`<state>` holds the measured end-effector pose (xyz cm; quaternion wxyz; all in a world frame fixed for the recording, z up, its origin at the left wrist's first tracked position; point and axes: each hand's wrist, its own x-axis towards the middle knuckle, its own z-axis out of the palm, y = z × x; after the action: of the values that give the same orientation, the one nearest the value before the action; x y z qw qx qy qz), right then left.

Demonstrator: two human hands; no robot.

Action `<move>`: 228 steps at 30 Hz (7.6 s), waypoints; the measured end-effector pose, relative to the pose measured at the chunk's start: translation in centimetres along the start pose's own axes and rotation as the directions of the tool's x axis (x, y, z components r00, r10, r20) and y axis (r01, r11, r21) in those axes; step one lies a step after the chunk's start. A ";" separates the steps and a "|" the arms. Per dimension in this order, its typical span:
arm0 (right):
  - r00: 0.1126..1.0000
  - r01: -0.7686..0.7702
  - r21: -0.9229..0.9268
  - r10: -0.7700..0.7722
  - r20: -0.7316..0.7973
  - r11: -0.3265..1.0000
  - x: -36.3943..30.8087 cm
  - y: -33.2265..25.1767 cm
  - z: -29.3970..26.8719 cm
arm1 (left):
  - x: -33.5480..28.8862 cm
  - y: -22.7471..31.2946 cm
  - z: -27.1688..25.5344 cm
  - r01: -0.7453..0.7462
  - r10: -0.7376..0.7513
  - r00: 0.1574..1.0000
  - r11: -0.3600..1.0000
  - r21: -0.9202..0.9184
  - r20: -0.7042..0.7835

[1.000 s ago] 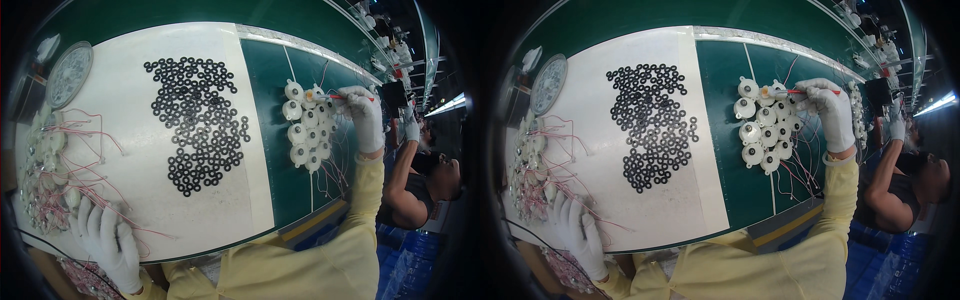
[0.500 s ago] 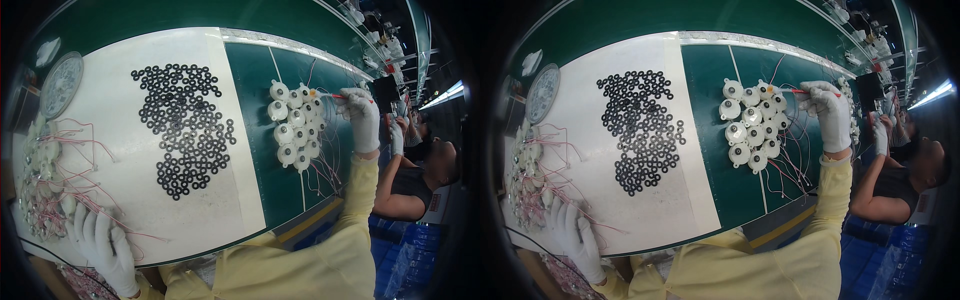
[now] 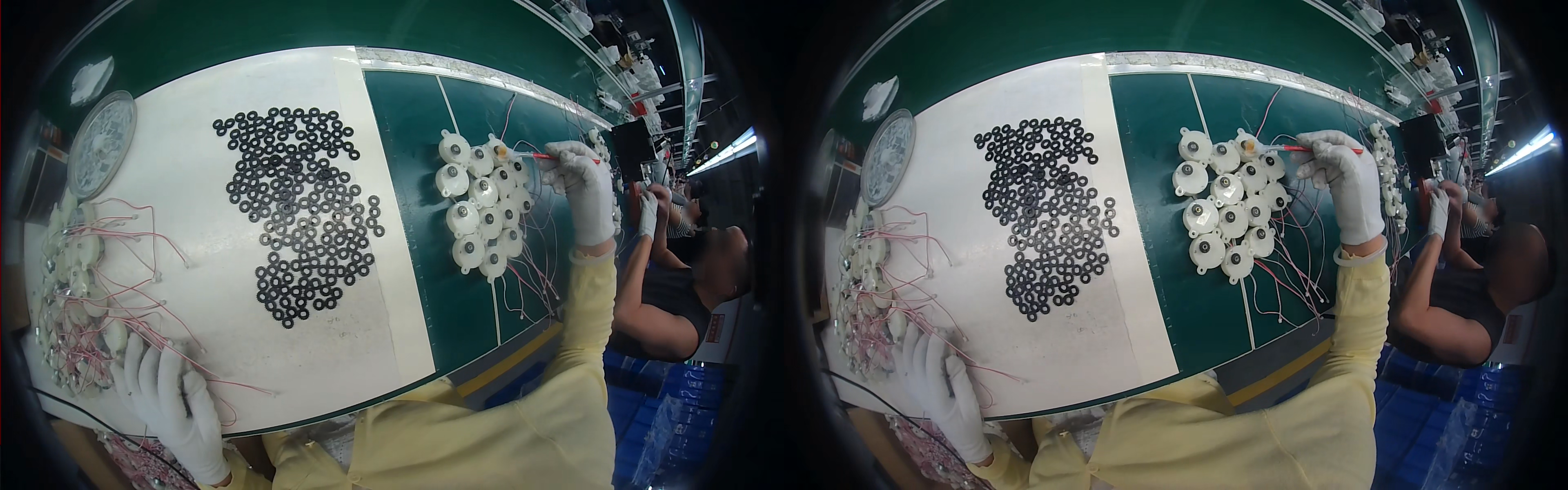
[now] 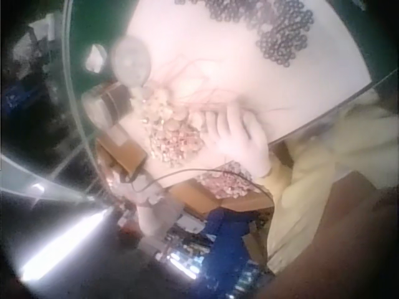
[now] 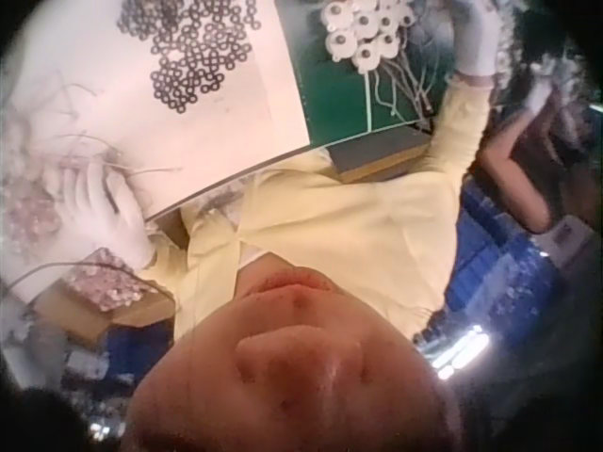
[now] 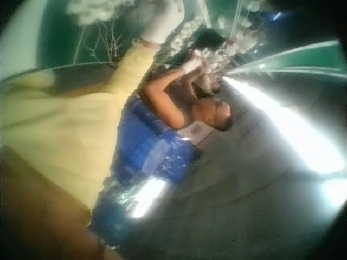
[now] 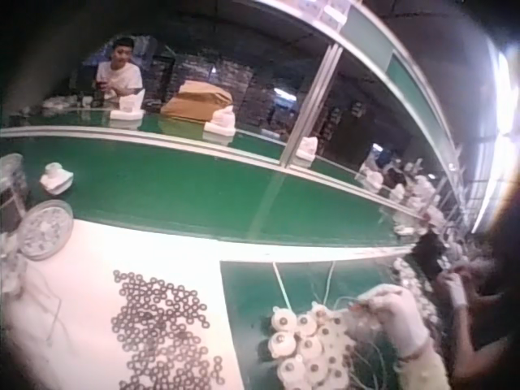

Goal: The person applies a silver paste to small white circular components using a red-handled brush. They then pick up small black rings and place them onto the components. The person works at a green assembly table with various parts and tools laid out.

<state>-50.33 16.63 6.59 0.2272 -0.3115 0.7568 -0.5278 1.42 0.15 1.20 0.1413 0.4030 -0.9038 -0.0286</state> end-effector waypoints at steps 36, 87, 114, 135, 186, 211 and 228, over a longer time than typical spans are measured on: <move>0.983 -0.056 0.058 0.045 0.178 0.997 -1.3 -3.2 6.5 | 0.2 0.3 -0.1 -0.027 0.027 0.999 1.000 0.002 -0.042; 1.000 -0.008 0.132 0.010 -0.015 0.991 -3.8 -2.1 1.2 | 0.3 -1.0 1.1 -0.121 0.127 0.983 0.991 0.053 -0.133; 0.997 0.004 0.174 0.010 -0.082 0.985 -3.3 -0.1 -0.6 | 0.6 -0.7 0.7 -0.120 0.127 0.985 0.991 0.066 -0.120; 0.992 -0.057 0.198 0.077 -0.099 0.979 -3.4 0.3 -0.5 | 1.3 0.2 -0.1 -0.148 0.157 0.982 0.985 0.085 -0.110; 0.982 -0.163 0.168 0.144 0.120 0.972 -5.3 -4.9 6.9 | 0.6 0.7 0.2 -0.030 0.035 0.993 0.999 0.040 -0.114; 0.989 -0.144 0.200 0.132 0.072 0.969 -5.0 -3.6 5.9 | 0.4 0.2 0.6 -0.024 0.026 0.994 1.000 0.018 -0.104; 0.995 -0.095 0.194 0.097 -0.002 0.976 -5.5 -3.2 4.4 | 0.5 0.6 0.3 -0.027 0.030 0.994 0.999 0.026 -0.110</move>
<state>-42.71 16.85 8.21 0.2774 -0.2479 0.7175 -0.5889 0.60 0.19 1.17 0.1864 0.3926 -0.9006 0.0065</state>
